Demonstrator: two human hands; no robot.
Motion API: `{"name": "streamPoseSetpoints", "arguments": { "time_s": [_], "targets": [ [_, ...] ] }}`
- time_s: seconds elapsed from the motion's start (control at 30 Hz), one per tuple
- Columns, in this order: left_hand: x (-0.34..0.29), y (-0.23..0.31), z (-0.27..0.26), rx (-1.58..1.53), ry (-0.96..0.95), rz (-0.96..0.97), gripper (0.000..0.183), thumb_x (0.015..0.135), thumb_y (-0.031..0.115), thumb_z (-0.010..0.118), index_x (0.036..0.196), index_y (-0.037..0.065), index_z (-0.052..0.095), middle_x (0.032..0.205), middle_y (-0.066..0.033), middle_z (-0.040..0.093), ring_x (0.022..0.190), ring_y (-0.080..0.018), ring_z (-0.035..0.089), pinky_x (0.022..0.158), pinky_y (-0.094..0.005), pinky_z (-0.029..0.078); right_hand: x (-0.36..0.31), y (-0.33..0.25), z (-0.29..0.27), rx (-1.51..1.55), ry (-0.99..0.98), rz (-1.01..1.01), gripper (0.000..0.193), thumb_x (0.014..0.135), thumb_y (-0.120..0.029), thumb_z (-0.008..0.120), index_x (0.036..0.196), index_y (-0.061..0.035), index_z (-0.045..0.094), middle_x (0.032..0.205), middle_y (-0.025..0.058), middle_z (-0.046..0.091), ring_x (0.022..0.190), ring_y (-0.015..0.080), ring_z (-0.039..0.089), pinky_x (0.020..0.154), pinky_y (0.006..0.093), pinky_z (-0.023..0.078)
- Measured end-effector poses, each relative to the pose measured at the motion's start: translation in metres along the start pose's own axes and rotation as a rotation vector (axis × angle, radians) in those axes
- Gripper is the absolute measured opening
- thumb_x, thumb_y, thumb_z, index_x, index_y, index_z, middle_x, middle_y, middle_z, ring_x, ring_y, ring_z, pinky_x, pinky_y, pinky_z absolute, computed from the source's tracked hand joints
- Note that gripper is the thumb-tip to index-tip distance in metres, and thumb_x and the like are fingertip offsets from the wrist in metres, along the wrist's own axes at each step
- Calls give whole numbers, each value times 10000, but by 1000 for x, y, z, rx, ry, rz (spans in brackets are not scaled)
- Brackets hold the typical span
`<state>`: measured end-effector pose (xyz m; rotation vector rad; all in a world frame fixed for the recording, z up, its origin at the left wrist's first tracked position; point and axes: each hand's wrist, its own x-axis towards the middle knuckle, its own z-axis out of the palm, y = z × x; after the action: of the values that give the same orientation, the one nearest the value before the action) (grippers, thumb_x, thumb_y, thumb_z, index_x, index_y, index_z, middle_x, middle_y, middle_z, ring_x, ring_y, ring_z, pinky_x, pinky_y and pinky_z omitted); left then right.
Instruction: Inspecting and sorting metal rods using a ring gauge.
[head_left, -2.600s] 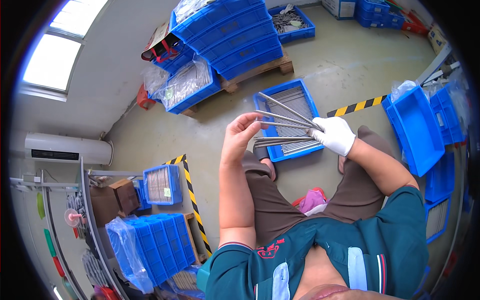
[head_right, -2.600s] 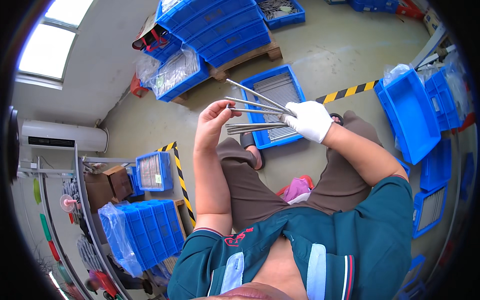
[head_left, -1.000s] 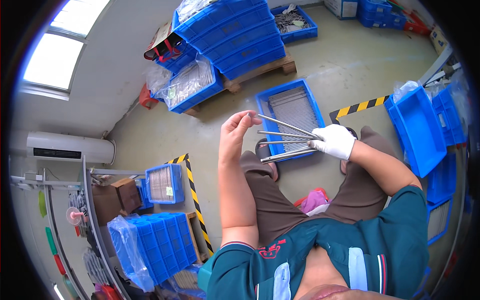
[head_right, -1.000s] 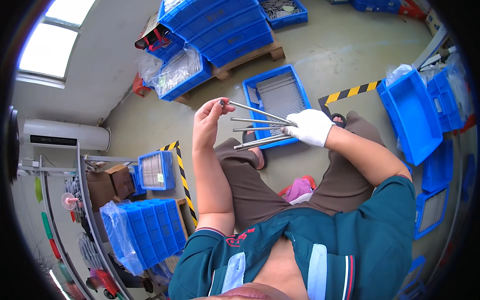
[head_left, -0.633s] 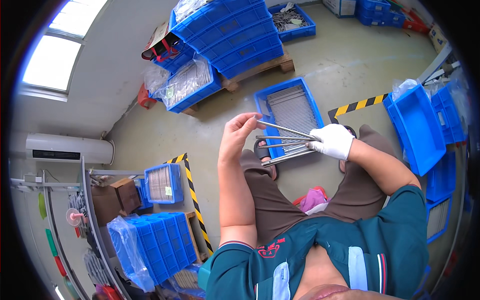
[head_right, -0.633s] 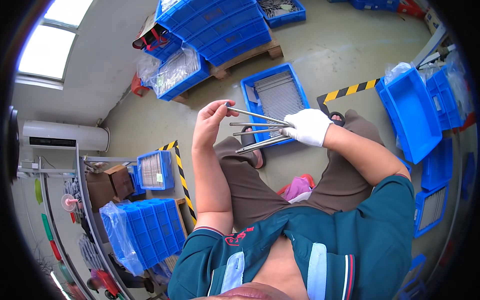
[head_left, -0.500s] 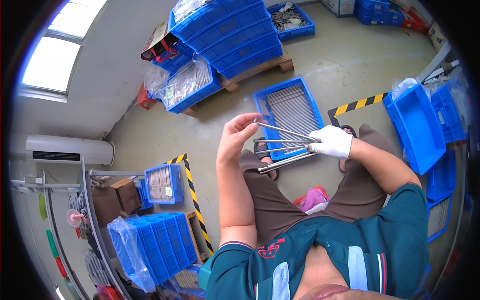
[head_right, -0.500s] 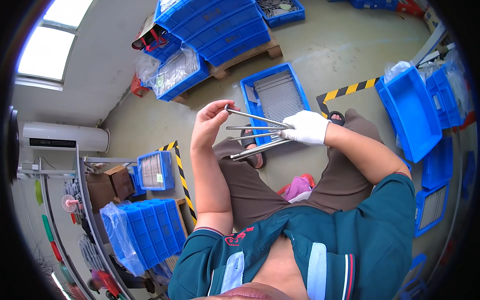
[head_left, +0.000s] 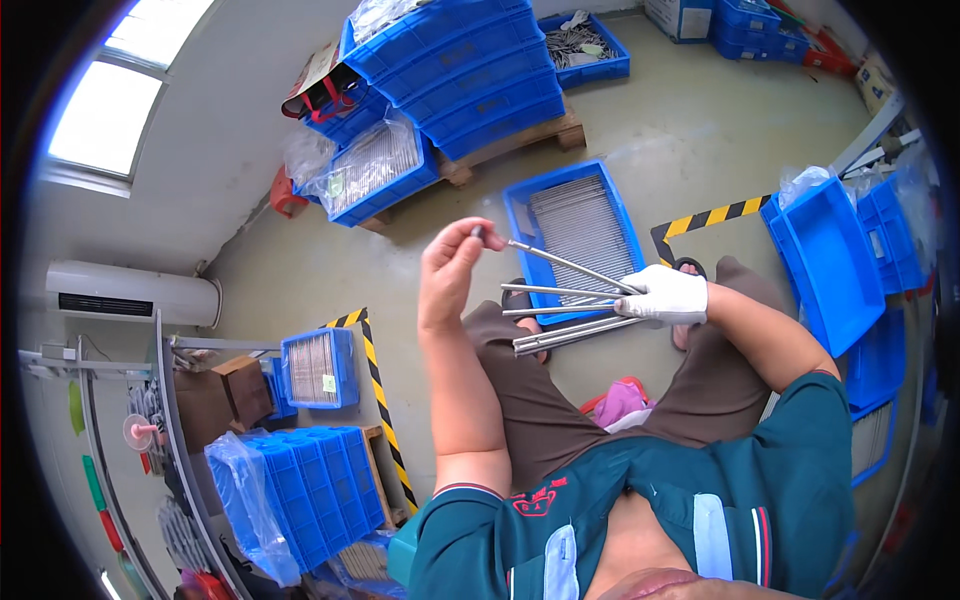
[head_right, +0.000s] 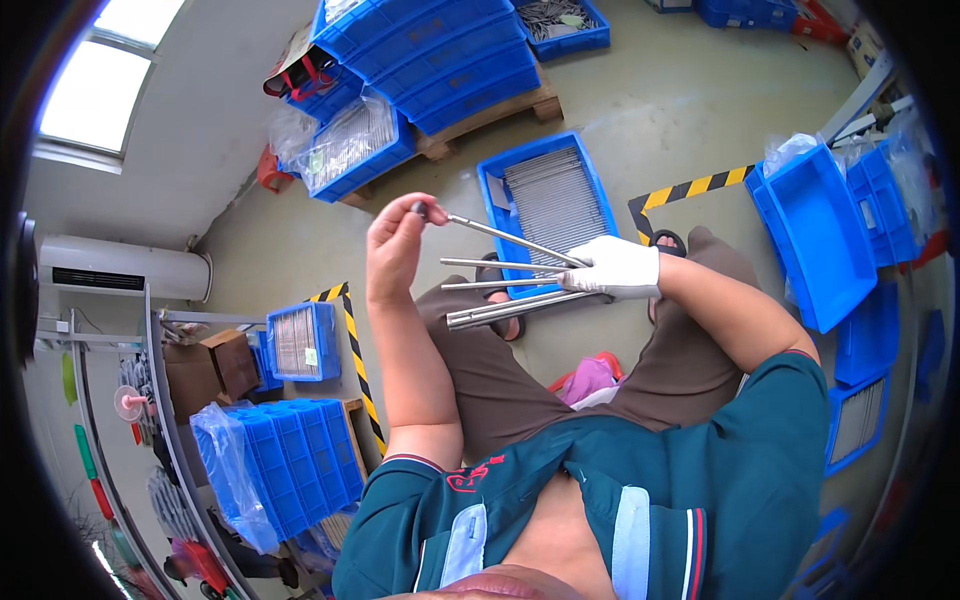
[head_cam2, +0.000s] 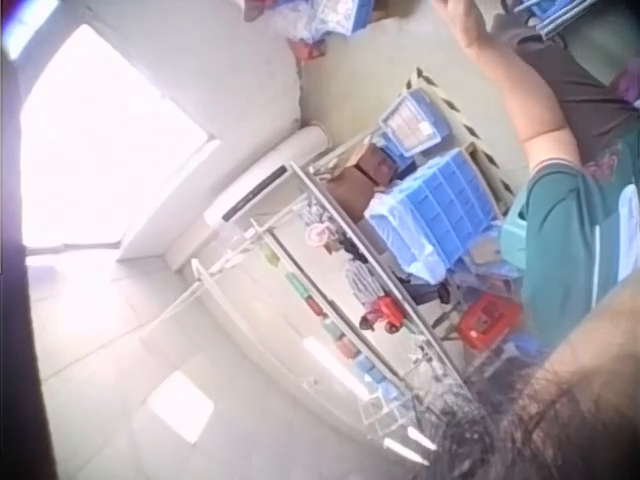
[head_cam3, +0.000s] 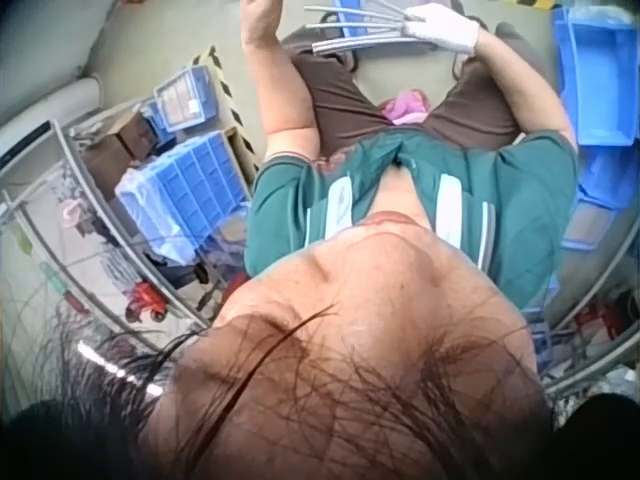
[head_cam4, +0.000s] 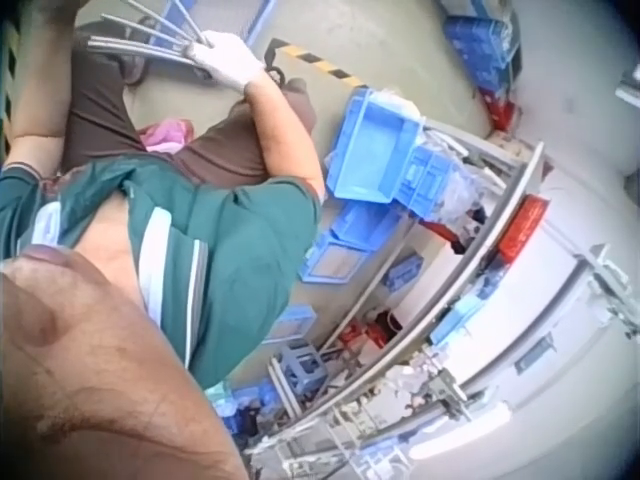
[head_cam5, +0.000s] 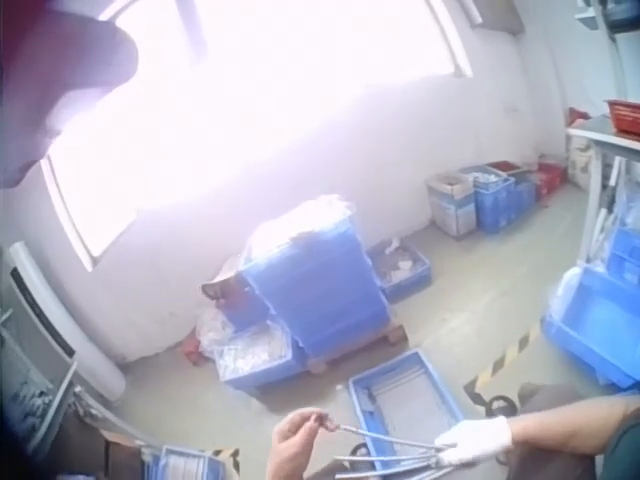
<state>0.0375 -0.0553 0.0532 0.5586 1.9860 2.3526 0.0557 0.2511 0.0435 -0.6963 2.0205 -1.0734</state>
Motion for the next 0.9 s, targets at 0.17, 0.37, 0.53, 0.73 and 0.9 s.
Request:
{"name": "streamPoseSetpoints", "arguments": {
  "time_s": [0.17,0.37,0.53,0.73,0.9],
  "targets": [
    [1,-17,-10,-662,279,-222,222,936,130,493,1123,15,529,1029,-138,604,943,-252,602,819,-369,500,5,6,2,1057,-126,104,469,882,-545,504,928,-78,527,600,-25,432,407,41,321,362,204,223],
    [12,-53,47,-572,165,-575,180,879,206,589,978,58,564,831,-7,532,723,-130,508,642,-269,429,26,9,5,1421,-59,86,166,934,-272,527,938,-107,510,602,-45,408,391,36,317,348,198,227],
    [10,-57,101,-411,-174,-494,630,863,512,572,1309,81,462,1015,-4,567,949,-110,501,810,-286,407,24,-15,12,961,61,19,189,886,-247,601,901,-115,467,593,15,447,390,114,401,349,261,322],
    [13,-45,120,213,-41,36,167,837,208,642,833,45,677,950,-45,490,930,-178,493,826,-321,414,44,18,9,-215,387,-170,394,788,-302,644,1097,-80,542,938,118,624,884,271,606,773,365,477],
    [23,-28,98,1109,132,550,161,672,204,731,683,106,603,832,-52,509,827,-255,504,749,-367,377,26,8,-4,1111,-55,54,670,848,-638,438,1103,-32,569,988,155,643,880,267,643,705,375,540]
  ]
}}
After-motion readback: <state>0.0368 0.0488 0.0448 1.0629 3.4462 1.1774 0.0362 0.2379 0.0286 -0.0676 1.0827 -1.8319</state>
